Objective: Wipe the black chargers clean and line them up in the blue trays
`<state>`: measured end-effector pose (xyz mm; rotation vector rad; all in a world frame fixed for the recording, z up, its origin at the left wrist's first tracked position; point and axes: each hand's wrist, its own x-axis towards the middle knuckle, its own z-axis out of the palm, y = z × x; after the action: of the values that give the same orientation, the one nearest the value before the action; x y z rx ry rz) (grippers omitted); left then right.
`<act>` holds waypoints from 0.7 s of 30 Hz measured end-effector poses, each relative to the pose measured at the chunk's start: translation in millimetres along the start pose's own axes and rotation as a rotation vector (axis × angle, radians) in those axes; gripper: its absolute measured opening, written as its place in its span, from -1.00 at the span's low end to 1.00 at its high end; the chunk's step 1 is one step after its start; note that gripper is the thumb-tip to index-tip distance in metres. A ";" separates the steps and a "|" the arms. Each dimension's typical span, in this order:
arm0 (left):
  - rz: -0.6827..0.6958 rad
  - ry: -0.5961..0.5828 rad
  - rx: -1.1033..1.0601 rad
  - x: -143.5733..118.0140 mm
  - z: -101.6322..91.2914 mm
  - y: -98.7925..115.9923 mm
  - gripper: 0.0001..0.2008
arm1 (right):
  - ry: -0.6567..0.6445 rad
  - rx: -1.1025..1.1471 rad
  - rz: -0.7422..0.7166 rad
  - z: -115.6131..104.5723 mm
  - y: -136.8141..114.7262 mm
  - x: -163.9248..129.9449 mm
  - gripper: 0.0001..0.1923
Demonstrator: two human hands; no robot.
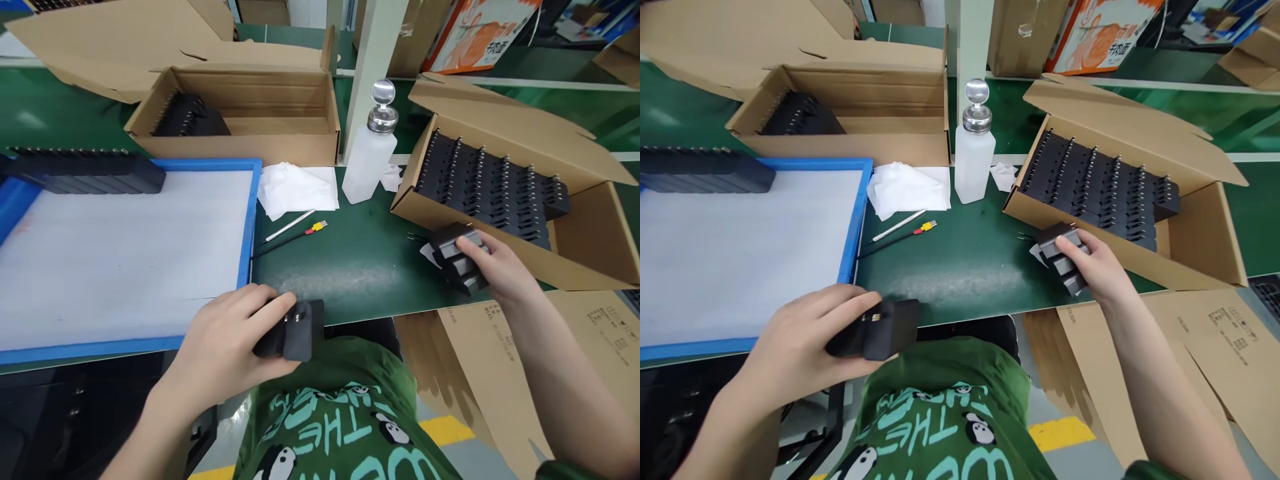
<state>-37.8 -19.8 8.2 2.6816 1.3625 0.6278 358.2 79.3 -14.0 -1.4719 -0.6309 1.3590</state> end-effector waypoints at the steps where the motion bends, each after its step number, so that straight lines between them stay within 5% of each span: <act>1: 0.020 -0.030 0.061 5.3 2.8 1.1 -0.64 | 0.000 -0.098 -0.046 2.2 -2.5 -6.9 -0.68; 7: 0.024 -0.121 0.214 21.8 20.8 4.5 -0.68 | -0.310 -0.965 -0.683 51.5 19.1 -73.5 -0.42; 12: -0.034 -0.106 0.265 23.3 38.6 3.4 -0.52 | -0.458 -1.279 -1.184 87.4 67.2 -83.7 -0.48; 17: -0.069 -0.096 0.189 24.9 46.4 12.3 -0.41 | -0.528 -1.332 -1.213 92.7 73.1 -72.2 -0.38; 21: -0.110 -0.059 -0.058 10.6 29.6 6.8 -0.20 | -0.552 -1.122 -1.204 73.5 52.8 -73.0 -0.08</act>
<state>-15.6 -12.0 -13.8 2.5385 1.4414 0.5645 259.1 18.9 -21.3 -0.9889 -2.4097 0.3216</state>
